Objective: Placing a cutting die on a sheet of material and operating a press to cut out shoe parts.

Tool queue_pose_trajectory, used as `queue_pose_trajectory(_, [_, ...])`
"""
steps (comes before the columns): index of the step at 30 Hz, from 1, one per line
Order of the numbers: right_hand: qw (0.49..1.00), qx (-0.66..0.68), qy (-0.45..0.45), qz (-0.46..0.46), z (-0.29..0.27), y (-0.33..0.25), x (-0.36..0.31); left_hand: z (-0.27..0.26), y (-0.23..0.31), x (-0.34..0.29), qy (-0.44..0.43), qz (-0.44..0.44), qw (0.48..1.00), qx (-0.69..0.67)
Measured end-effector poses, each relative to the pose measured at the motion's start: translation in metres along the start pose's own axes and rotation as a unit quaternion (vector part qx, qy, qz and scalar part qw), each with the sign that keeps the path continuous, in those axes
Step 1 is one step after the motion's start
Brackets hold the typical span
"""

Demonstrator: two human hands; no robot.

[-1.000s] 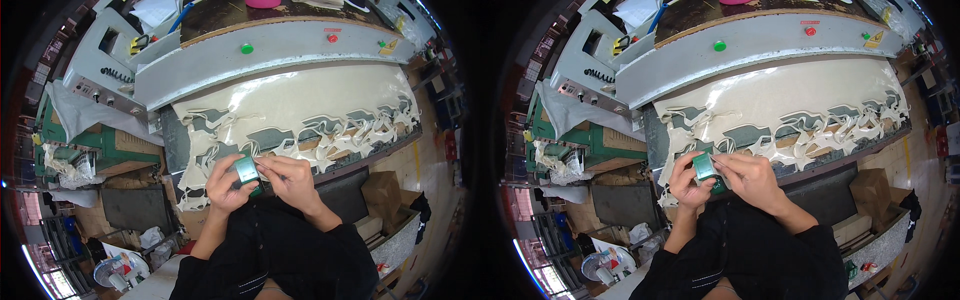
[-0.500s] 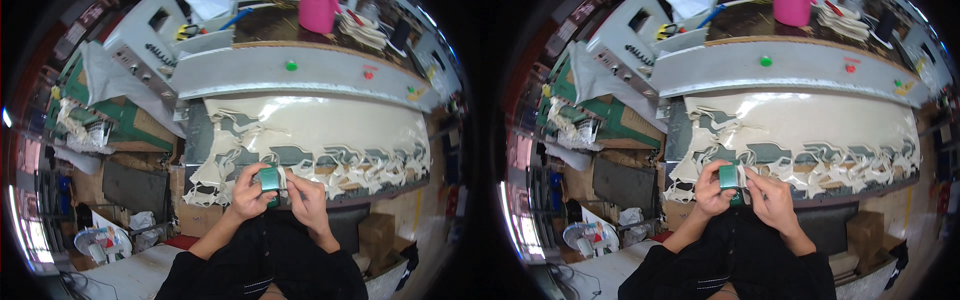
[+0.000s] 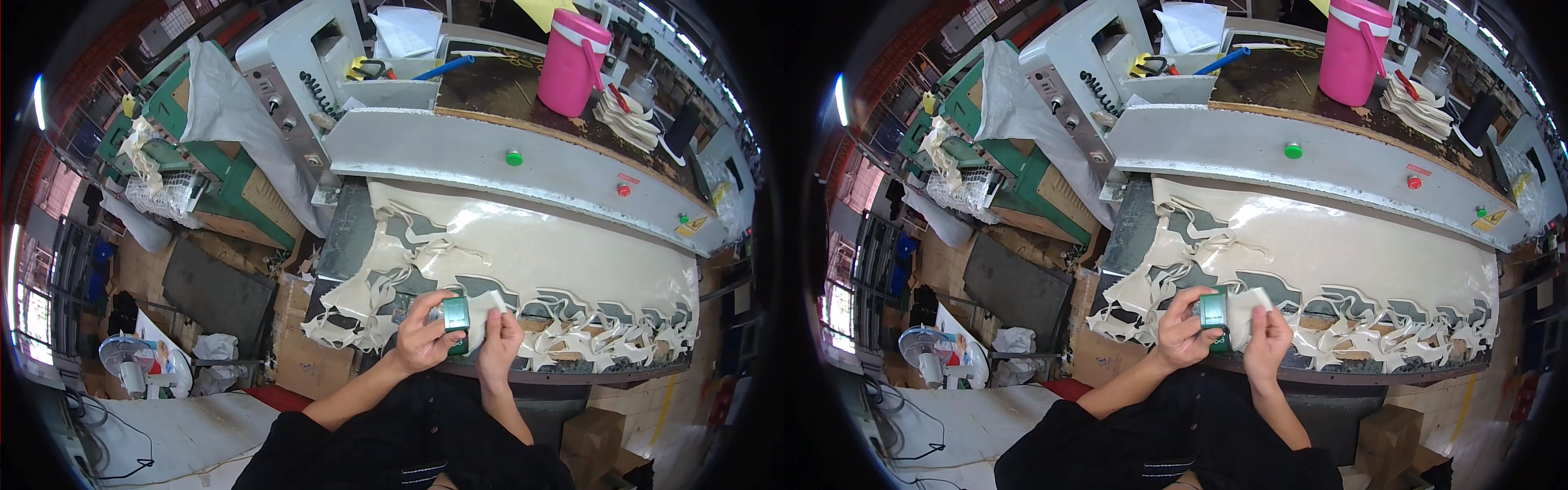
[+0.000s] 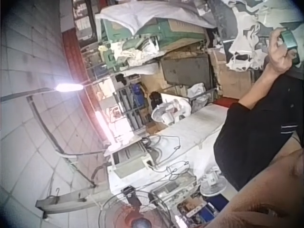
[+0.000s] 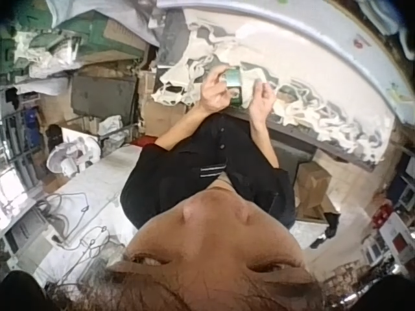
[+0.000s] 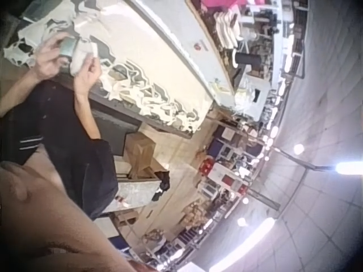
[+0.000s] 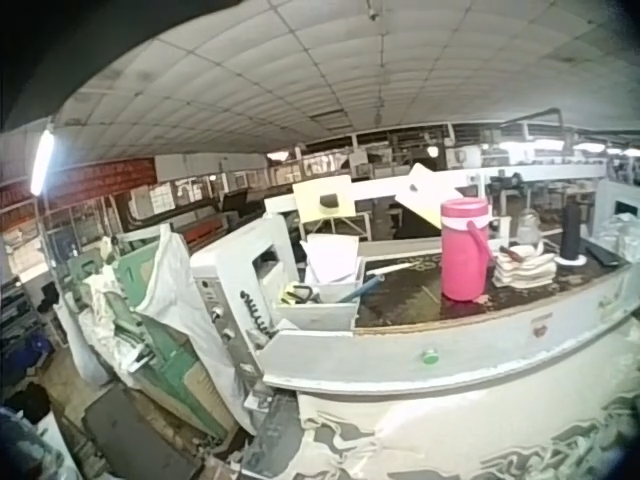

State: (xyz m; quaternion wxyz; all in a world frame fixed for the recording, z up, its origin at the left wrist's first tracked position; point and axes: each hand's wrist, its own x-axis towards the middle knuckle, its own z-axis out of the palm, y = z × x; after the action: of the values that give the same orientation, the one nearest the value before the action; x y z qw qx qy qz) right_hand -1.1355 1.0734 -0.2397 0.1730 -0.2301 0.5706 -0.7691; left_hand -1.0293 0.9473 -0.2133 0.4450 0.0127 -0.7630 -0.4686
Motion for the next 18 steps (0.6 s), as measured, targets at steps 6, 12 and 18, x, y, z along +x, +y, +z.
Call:
queue_pose_trajectory(6, [0.96, 0.215, 0.149, 0.098, -0.001, 0.014, 0.026, 0.019, 0.004, 0.008, 0.142, 0.038, 0.985, 0.088])
queue_pose_trajectory(12, [0.942, 0.237, 0.194, 0.141, -0.041, 0.009, 0.068, 0.011, 0.021, 0.022, 0.198, 0.031, 0.974, 0.102])
queue_pose_trajectory(18, [0.852, 0.269, 0.422, 0.152, -0.176, 0.063, 0.109, -0.019, 0.068, 0.034, 0.259, 0.045, 0.953, 0.149])
